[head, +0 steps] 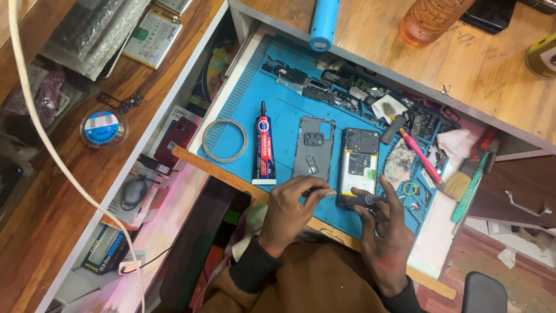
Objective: The person manipulates internal components of a mobile phone, including the battery and circuit boards, using a screwdriver and a prying tool on a workbench.
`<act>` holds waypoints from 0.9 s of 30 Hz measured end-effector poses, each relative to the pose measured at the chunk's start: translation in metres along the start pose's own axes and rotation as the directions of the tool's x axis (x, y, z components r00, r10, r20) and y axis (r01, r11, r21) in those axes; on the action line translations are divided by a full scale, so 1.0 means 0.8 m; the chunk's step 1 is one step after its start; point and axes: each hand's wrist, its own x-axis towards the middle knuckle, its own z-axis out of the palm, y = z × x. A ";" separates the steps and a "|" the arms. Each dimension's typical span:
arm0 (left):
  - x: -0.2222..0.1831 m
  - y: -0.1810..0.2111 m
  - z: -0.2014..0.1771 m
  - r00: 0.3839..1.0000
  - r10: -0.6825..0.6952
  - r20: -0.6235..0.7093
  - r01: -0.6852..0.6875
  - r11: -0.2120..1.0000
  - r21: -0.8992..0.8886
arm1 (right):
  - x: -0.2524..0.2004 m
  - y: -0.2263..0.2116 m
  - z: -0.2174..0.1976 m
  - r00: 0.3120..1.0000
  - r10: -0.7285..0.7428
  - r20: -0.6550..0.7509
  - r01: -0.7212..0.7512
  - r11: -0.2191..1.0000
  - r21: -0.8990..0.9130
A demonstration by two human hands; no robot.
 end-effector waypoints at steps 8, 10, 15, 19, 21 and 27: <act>0.002 0.004 -0.003 0.999 -0.013 0.038 0.013 1.000 0.015 | -0.002 -0.002 0.001 0.979 -0.202 0.038 0.206 0.961 -0.185; 0.001 0.004 -0.003 0.999 -0.018 0.034 0.018 1.000 0.012 | -0.002 -0.001 0.000 0.966 -0.256 0.046 0.259 0.931 -0.257; 0.001 0.004 -0.003 0.983 -0.169 0.069 0.174 0.981 -0.086 | 0.000 0.007 -0.004 0.970 -0.241 0.013 0.228 0.897 -0.378; 0.003 0.003 -0.002 0.988 -0.147 0.051 0.152 0.984 -0.090 | 0.002 0.018 -0.012 0.924 -0.380 0.046 0.370 0.856 -0.362; 0.003 0.006 0.000 0.987 -0.153 0.047 0.157 0.983 -0.093 | 0.002 0.024 -0.010 0.934 -0.354 0.051 0.347 0.863 -0.368; 0.000 0.007 0.002 0.992 -0.126 0.028 0.127 0.991 -0.040 | -0.003 0.039 -0.011 0.948 -0.286 0.140 0.318 0.867 -0.384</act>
